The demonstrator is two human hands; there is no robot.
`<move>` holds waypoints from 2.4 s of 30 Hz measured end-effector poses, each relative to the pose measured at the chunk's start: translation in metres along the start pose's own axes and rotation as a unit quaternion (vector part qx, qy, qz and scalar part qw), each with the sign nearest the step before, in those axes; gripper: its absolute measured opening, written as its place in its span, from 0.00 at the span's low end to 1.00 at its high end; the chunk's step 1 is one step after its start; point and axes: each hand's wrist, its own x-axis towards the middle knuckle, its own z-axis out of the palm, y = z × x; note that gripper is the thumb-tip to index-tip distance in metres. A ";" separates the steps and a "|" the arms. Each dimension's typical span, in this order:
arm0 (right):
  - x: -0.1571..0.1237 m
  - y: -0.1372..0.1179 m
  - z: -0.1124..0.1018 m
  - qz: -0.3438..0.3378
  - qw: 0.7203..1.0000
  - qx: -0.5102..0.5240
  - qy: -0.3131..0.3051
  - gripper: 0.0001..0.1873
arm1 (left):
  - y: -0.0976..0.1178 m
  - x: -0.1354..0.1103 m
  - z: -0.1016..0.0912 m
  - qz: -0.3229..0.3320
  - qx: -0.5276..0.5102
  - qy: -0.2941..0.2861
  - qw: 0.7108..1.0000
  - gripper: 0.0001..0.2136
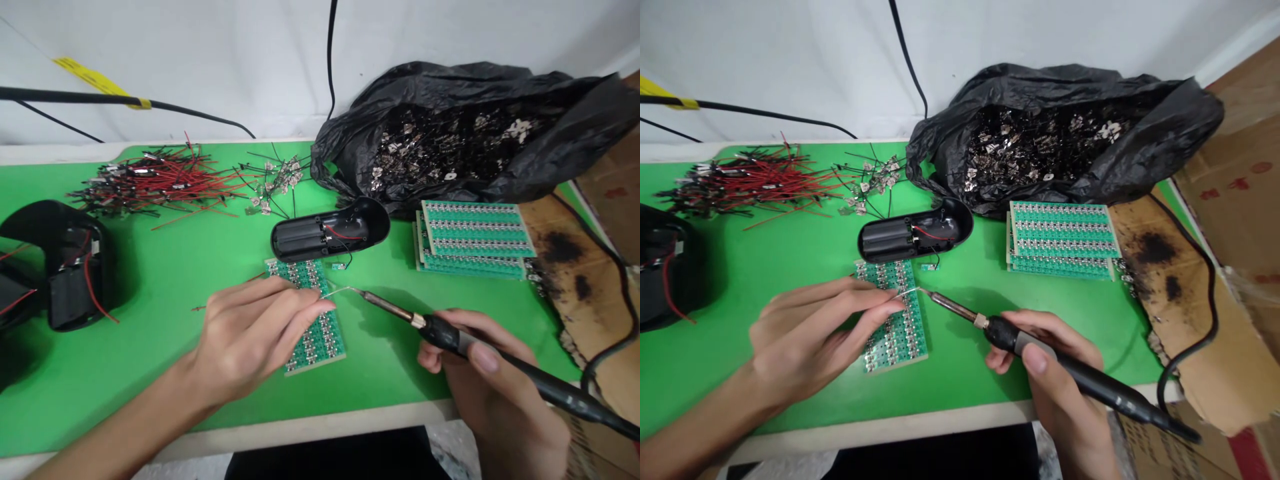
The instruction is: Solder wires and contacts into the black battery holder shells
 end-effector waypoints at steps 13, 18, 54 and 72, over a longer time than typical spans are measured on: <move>0.002 0.001 -0.007 0.014 1.000 0.006 0.013 0.12 | -0.001 0.000 0.000 -0.016 -0.010 -0.019 1.000 0.03; 0.008 -0.001 0.000 0.025 0.998 0.021 0.054 0.13 | -0.007 0.002 -0.003 0.027 0.004 -0.008 1.000 0.07; 0.005 0.004 -0.005 -0.040 0.988 0.062 0.139 0.09 | 0.097 -0.045 0.025 -0.134 0.062 0.007 0.989 0.16; 0.004 0.008 -0.003 -0.019 0.989 0.058 0.137 0.11 | 0.006 -0.045 -0.082 -0.203 -0.073 -0.182 0.959 0.18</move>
